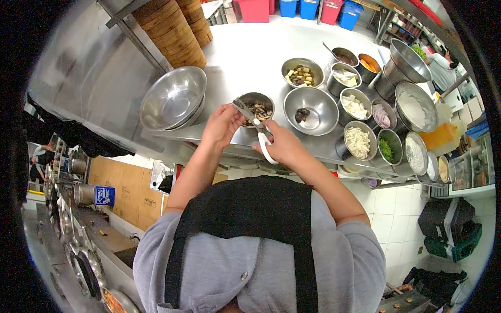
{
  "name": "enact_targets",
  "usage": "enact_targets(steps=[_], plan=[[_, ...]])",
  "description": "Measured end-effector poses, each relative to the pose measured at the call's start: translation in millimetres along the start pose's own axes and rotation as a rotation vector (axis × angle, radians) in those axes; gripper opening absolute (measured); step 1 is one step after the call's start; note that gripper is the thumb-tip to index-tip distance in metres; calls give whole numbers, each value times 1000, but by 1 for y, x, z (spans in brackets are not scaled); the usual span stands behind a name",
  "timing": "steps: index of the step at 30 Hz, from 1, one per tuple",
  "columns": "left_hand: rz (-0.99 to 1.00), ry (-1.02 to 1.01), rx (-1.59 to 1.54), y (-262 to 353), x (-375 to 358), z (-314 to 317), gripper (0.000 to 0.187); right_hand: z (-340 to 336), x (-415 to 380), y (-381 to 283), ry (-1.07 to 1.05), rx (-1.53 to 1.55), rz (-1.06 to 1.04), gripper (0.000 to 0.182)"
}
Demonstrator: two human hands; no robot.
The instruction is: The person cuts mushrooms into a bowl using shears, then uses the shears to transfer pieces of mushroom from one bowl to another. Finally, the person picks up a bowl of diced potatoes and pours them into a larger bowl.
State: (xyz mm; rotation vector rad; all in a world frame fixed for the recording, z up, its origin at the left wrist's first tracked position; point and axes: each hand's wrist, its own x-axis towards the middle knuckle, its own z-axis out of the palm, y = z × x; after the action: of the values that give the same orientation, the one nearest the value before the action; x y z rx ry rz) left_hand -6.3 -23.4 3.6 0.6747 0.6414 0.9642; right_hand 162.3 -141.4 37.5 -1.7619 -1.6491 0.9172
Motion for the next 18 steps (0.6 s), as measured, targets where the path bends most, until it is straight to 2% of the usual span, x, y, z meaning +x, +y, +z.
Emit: enact_targets(steps=[11, 18], plan=[[-20, 72, 47, 7, -8, 9, 15, 5, -2, 10, 109, 53, -65, 53], [-20, 23, 16, 4, -4, 12, 14, -5, -10, 4, 1, 75, 48, 69]])
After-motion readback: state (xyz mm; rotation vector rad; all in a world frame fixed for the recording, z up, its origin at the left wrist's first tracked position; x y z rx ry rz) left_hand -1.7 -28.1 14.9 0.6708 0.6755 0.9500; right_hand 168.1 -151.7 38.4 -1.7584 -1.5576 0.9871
